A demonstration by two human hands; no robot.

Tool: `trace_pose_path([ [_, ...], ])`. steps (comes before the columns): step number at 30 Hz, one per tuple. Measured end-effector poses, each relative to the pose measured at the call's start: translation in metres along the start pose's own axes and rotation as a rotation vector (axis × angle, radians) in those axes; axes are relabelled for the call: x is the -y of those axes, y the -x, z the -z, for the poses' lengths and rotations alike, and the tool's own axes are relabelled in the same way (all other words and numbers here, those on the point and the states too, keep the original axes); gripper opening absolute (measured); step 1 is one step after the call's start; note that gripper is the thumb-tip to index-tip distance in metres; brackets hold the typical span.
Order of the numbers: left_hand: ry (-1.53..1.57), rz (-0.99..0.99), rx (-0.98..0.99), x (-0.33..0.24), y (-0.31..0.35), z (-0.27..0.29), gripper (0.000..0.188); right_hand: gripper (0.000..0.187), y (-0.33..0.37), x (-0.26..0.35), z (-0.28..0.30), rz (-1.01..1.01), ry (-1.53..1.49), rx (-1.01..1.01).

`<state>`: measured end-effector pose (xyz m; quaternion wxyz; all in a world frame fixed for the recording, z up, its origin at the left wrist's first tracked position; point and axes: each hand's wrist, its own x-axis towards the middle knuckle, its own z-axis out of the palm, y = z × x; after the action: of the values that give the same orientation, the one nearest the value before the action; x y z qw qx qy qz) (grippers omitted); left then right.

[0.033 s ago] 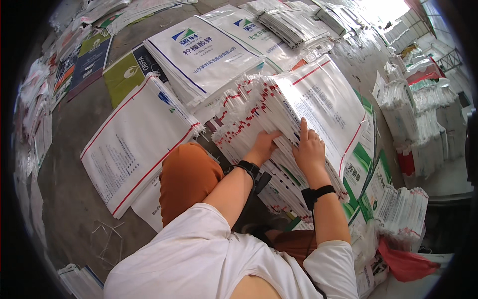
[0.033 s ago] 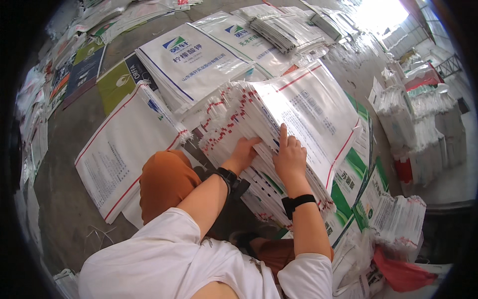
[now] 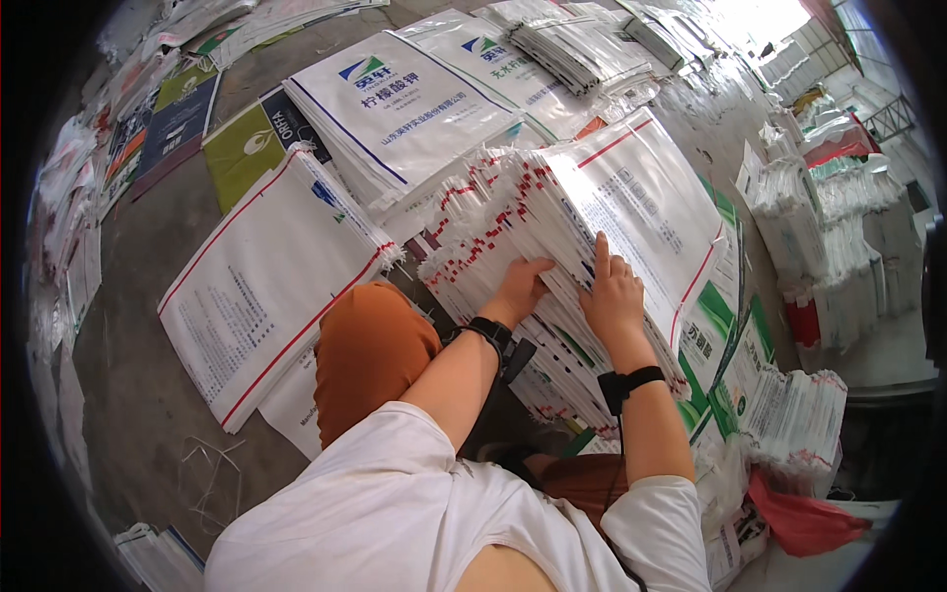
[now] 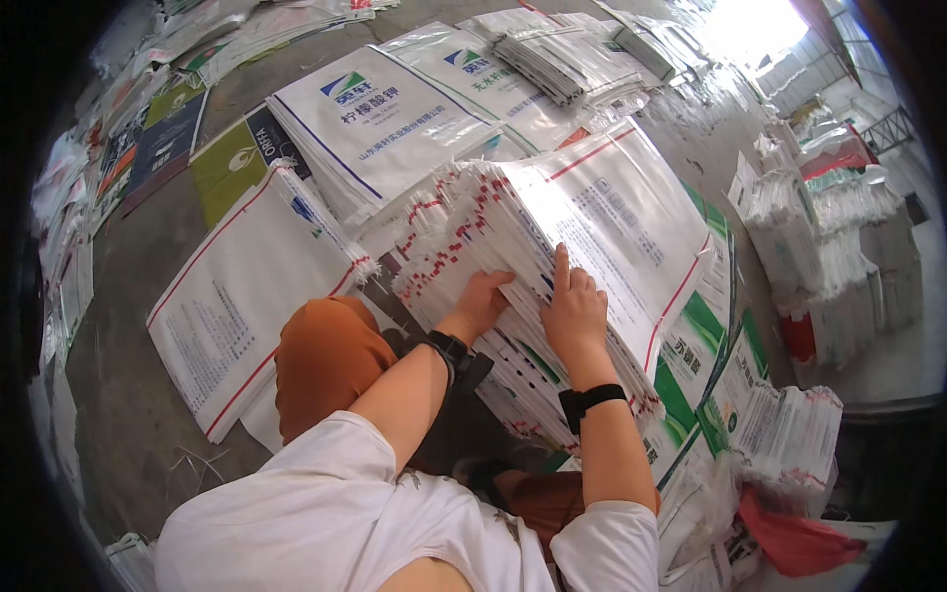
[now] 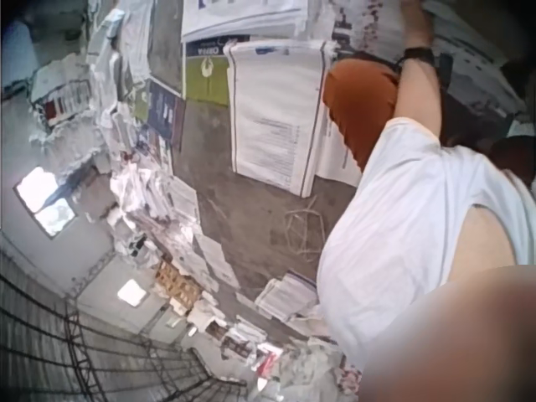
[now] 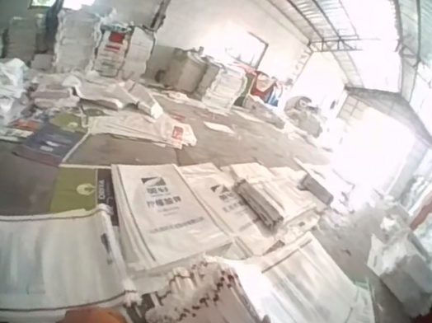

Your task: Counting and stacking large plastic bags in a warehouse.

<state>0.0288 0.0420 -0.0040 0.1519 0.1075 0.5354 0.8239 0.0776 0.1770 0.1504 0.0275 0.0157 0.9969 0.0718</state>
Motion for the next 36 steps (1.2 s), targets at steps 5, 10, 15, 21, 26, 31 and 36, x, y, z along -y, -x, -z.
trace_pose_path([
  [5, 0.417, 0.080, -0.038, 0.028, -0.014, 0.011, 0.027, 0.106, -0.004, 0.002, 0.007, 0.018, -0.046, 0.033],
  [10, -0.267, -0.145, 0.099, -0.013, 0.005, 0.007, 0.029, 0.114, -0.003, 0.011, 0.018, -0.008, -0.040, 0.031],
  [15, 0.625, 0.290, -0.090, -0.045, 0.004, -0.010, 0.032, 0.116, -0.009, -0.003, 0.016, 0.043, -0.067, -0.070],
  [21, 0.407, 0.297, -0.202, -0.048, -0.001, -0.019, 0.037, 0.111, -0.015, 0.018, 0.012, 0.010, 0.033, -0.059],
  [26, 0.174, 0.307, -0.202, -0.030, -0.001, -0.010, 0.033, 0.104, -0.008, 0.014, -0.017, 0.124, 0.019, -0.173],
  [31, 0.355, 0.289, -0.309, -0.035, 0.000, -0.020, 0.031, 0.106, 0.016, 0.002, -0.015, 0.066, 0.022, -0.051],
  [36, 0.096, 0.131, -0.227, -0.022, 0.008, -0.009, 0.035, 0.093, 0.001, 0.021, -0.016, 0.056, 0.085, -0.097],
])
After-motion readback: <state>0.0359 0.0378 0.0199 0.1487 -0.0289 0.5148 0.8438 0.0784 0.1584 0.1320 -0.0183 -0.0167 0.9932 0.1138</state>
